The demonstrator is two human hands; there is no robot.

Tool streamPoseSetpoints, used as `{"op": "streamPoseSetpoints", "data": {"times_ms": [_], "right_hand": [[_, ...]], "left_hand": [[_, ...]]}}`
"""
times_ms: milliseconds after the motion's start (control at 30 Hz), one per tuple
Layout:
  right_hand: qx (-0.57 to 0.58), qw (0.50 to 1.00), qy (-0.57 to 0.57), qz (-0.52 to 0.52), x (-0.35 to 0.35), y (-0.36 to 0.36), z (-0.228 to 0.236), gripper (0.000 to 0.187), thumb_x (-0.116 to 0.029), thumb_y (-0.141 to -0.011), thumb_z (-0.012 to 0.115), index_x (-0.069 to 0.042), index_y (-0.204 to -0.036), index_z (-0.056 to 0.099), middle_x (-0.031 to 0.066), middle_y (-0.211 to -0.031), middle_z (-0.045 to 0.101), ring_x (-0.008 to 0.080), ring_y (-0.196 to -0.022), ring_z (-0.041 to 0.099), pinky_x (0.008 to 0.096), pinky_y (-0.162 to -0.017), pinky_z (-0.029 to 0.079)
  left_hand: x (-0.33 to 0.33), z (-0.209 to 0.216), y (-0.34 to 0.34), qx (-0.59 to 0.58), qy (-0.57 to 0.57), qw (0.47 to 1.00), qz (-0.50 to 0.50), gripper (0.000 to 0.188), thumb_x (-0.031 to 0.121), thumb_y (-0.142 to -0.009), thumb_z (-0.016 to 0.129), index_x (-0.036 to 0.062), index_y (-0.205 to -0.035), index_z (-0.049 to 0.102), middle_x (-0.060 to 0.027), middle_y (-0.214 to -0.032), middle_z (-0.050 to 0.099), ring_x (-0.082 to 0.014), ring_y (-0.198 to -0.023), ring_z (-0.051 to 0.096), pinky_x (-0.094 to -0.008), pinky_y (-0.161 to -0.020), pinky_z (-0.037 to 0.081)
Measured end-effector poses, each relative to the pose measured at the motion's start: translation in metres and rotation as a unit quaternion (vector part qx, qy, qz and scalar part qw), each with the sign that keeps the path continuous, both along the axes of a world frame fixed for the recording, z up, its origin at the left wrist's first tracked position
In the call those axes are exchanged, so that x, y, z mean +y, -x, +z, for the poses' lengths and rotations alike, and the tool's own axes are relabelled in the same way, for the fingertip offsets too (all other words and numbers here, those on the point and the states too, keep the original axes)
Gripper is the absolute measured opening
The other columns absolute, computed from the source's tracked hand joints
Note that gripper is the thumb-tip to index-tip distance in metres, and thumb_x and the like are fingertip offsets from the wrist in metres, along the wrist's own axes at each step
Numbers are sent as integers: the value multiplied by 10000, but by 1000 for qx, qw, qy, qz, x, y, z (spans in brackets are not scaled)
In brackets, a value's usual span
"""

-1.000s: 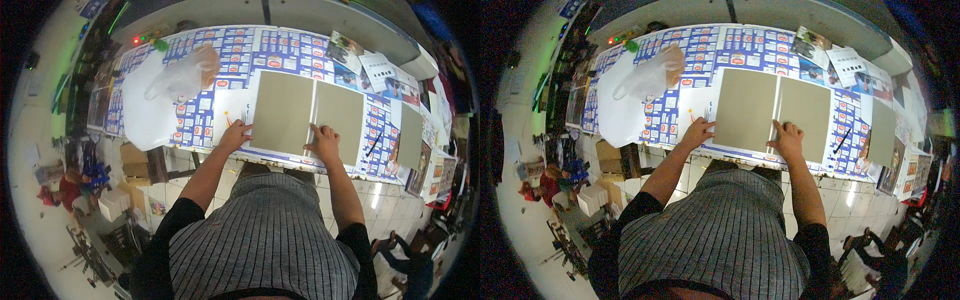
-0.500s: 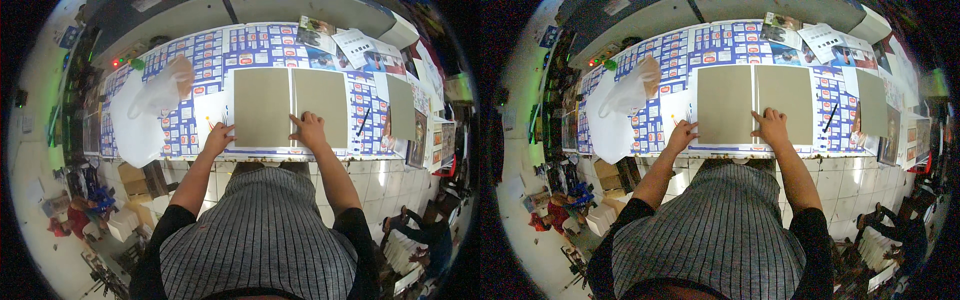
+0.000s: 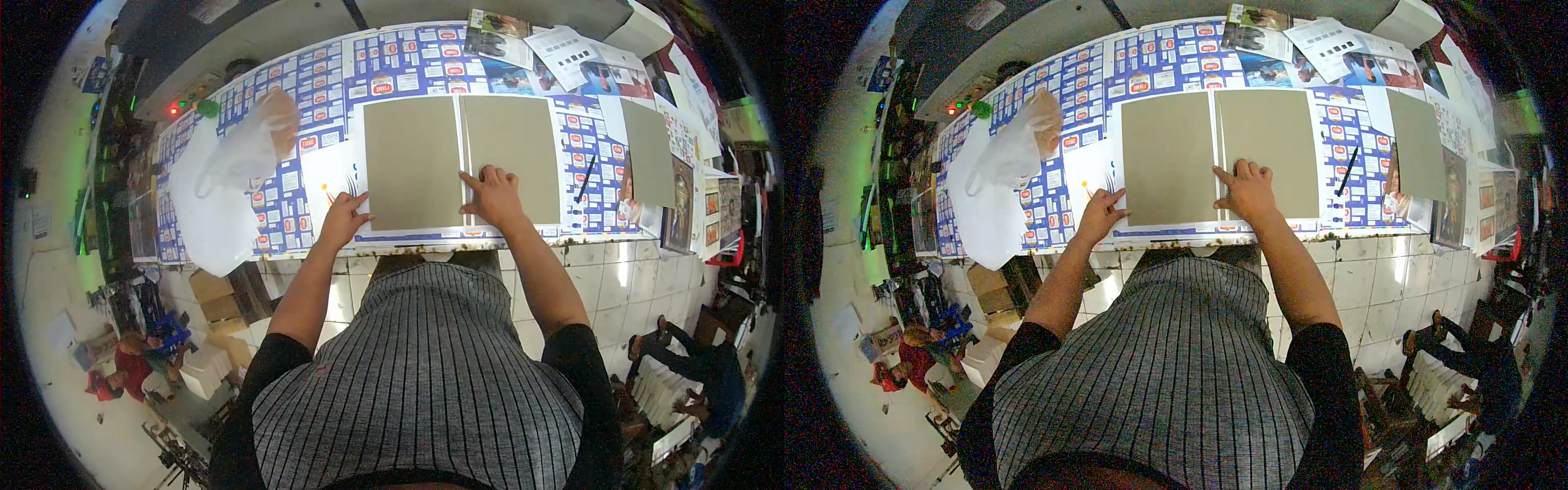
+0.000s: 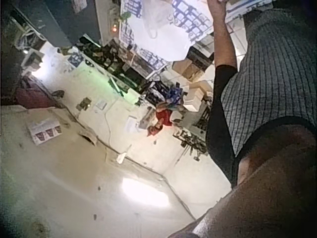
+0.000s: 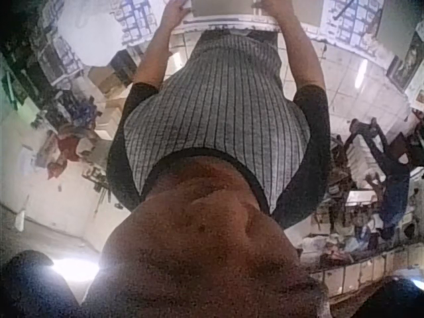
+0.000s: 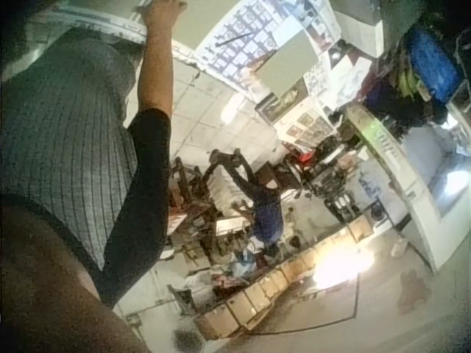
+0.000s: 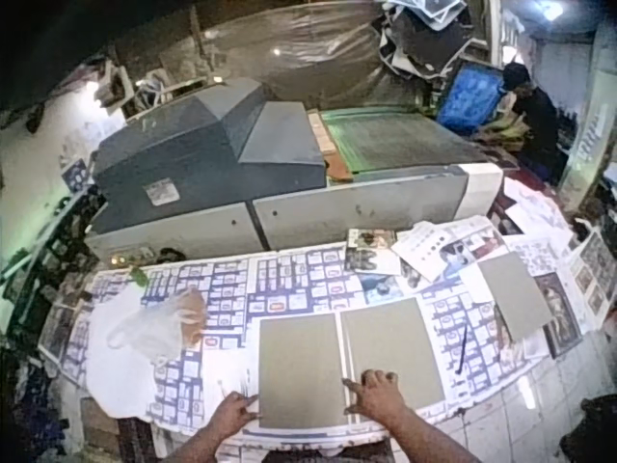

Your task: The person positions sheets of cardboard onto a template surface and uses a pen to mark specific alignment points.

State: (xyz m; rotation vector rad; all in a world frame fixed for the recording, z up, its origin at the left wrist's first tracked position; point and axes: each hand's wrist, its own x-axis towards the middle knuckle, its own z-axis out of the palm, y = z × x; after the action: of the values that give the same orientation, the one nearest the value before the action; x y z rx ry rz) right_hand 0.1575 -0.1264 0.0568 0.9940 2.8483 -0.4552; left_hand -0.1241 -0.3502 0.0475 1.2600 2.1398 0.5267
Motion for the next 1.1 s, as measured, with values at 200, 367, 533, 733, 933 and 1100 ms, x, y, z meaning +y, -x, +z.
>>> {"op": "streamPoseSetpoints", "data": {"times_ms": [200, 367, 533, 733, 933, 1100], "right_hand": [[-8, 1000, 10, 2, 1, 0, 2, 817, -519, -624, 832, -333, -1375, 569, 90, -1123, 533, 266, -1140, 493, 503, -951, 354], [-7, 1000, 2, 0, 1, -1, 0, 822, -524, -625, 831, -336, -1379, 562, 90, -1123, 530, 267, -1137, 496, 505, -952, 356], [-13, 1000, 9, 4, 1, 1, 0, 819, -521, -636, 831, -338, -1384, 554, 88, -1128, 529, 268, -1145, 491, 512, -971, 345], [-26, 999, 20, -1, 2, 3, 2, 808, -523, -644, 828, -337, -1382, 556, 87, -1131, 530, 265, -1149, 487, 510, -985, 336], [-39, 999, 36, -3, 2, 4, 8, 794, -518, -662, 820, -335, -1386, 552, 90, -1152, 531, 264, -1167, 483, 514, -993, 334], [-31, 999, 27, 0, 2, 3, 5, 790, -513, -661, 822, -332, -1381, 553, 90, -1167, 529, 270, -1178, 482, 518, -991, 339]], "left_hand": [[-2, 0, 3, -16, -3, 1000, -8, 607, 118, -757, 816, 73, -1328, 613, -89, -920, 491, -173, -718, 559, -308, -732, 499], [0, 3, 6, -35, 5, 999, -16, 632, 123, -747, 824, 84, -1339, 607, -85, -924, 481, -175, -730, 553, -303, -732, 494], [-3, 0, 10, -35, 10, 999, -21, 655, 138, -738, 833, 114, -1351, 604, -84, -922, 480, -178, -737, 548, -310, -731, 490], [0, 4, 10, -35, 19, 999, -22, 657, 125, -735, 831, 123, -1352, 605, -83, -906, 483, -183, -756, 549, -308, -731, 487], [-2, -2, 13, -62, 3, 998, -20, 650, 112, -730, 830, 118, -1343, 613, -81, -890, 478, -182, -753, 538, -305, -737, 480], [-2, -4, 13, -49, 7, 998, -25, 654, 115, -726, 833, 132, -1343, 615, -77, -888, 473, -181, -750, 535, -308, -740, 481]]}}
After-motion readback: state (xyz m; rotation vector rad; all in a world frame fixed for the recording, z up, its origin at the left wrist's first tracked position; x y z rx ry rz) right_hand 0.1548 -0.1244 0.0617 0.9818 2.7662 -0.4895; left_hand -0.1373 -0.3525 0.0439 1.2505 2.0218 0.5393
